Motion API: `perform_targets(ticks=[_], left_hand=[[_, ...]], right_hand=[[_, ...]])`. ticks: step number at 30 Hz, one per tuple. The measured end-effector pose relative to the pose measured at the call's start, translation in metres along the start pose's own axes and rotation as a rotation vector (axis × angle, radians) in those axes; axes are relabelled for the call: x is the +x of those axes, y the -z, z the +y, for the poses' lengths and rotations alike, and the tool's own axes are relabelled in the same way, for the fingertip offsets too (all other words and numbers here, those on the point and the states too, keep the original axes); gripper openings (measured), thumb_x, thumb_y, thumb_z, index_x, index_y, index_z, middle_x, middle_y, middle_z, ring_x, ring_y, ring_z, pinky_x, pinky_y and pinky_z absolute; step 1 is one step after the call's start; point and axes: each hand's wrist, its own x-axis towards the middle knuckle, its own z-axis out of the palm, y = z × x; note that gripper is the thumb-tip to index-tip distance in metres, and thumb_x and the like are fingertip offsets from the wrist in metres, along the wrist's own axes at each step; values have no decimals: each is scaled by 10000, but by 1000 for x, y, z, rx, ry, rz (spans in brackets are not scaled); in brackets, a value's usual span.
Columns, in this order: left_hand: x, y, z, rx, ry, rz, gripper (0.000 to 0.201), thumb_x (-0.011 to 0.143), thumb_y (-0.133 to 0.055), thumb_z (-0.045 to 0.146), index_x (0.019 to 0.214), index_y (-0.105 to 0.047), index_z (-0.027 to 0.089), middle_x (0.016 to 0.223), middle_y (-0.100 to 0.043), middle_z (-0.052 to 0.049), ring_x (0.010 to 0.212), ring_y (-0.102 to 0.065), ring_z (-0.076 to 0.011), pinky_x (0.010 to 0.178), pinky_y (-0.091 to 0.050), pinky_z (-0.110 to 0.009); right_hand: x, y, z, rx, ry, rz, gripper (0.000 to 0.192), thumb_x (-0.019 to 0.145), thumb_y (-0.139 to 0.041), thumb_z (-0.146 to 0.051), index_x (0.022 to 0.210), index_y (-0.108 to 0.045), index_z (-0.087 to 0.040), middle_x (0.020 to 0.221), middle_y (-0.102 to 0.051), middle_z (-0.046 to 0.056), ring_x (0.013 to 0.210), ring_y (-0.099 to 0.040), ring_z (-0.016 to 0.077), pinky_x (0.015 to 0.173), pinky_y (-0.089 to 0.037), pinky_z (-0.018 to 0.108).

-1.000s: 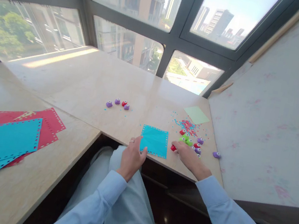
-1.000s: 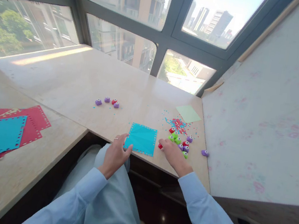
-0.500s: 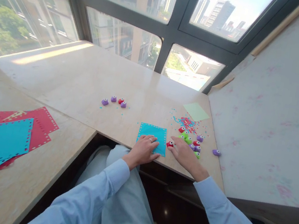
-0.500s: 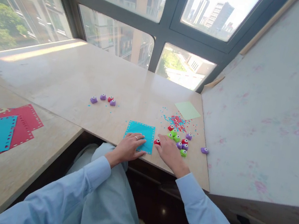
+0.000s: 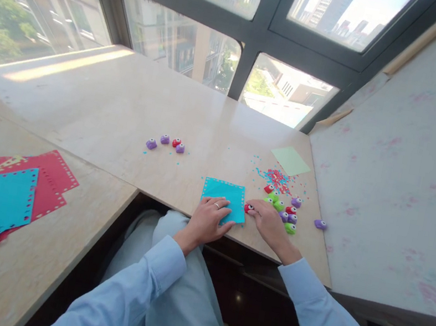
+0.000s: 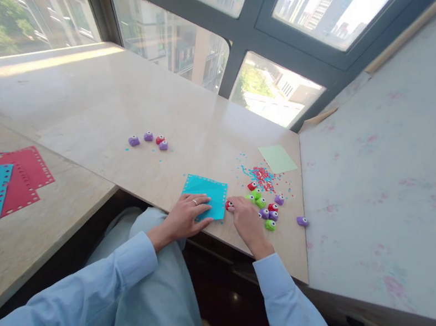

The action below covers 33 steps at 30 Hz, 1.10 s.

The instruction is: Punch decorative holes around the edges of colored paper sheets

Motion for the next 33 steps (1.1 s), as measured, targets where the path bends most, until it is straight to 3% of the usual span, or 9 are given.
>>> perform_targets(ticks=[7,13,17,21,25,29,33], left_hand=[[0,1,0,-69,19,50,224,907,-600,377,1028,-712,225,1133,-689,-73,1102,-598,-235,958,-411,-417],[0,3,3,-38,-39,15,216,957,-511,316,950,-721,262,1076,-698,-38,1052,-598,-187,975,-373,-410],[-2,3,10,22,-57,-29,217,945,-520,373,999,-691,250,1077,-685,-52,1056,-583,-216,1045,-312,-474],[-6,2,14,73,-73,-63,411,896,-566,530,1184,-615,241,1255,-617,-93,1170,-517,-275,1054,-304,-502],[-11,4,14,104,-109,-105,478,854,-608,580,1179,-606,229,1258,-610,-104,1164,-508,-294,1007,-334,-498],[-16,7,14,144,-123,-134,322,864,-671,392,1137,-622,229,1238,-619,-87,1129,-522,-276,967,-365,-468],[-21,9,14,118,-137,-130,167,913,-602,264,1070,-660,251,1190,-645,-56,1077,-548,-242,912,-400,-434]], right_hand=[[-6,-6,10,118,9,47,287,906,-470,-177,1079,-699,-187,1126,-701,100,1079,-624,240,986,-473,424],[-9,-8,12,148,-6,57,289,919,-472,-209,1094,-702,-216,1133,-702,87,1089,-618,242,1000,-463,440],[-11,-7,10,148,-5,61,284,925,-470,-217,1089,-702,-215,1133,-700,89,1082,-620,239,993,-469,433],[-11,-7,8,146,-7,64,278,931,-466,-220,1084,-698,-203,1135,-696,91,1081,-617,236,986,-474,421],[-12,-9,8,144,-10,78,281,938,-461,-239,1092,-693,-205,1137,-692,95,1082,-614,241,983,-475,432],[-12,-12,6,131,-14,108,282,944,-457,-247,1104,-687,-215,1137,-687,95,1092,-605,246,992,-467,439],[-11,-15,4,144,-26,138,272,949,-463,-259,1110,-679,-215,1142,-684,94,1083,-602,243,991,-464,435]])
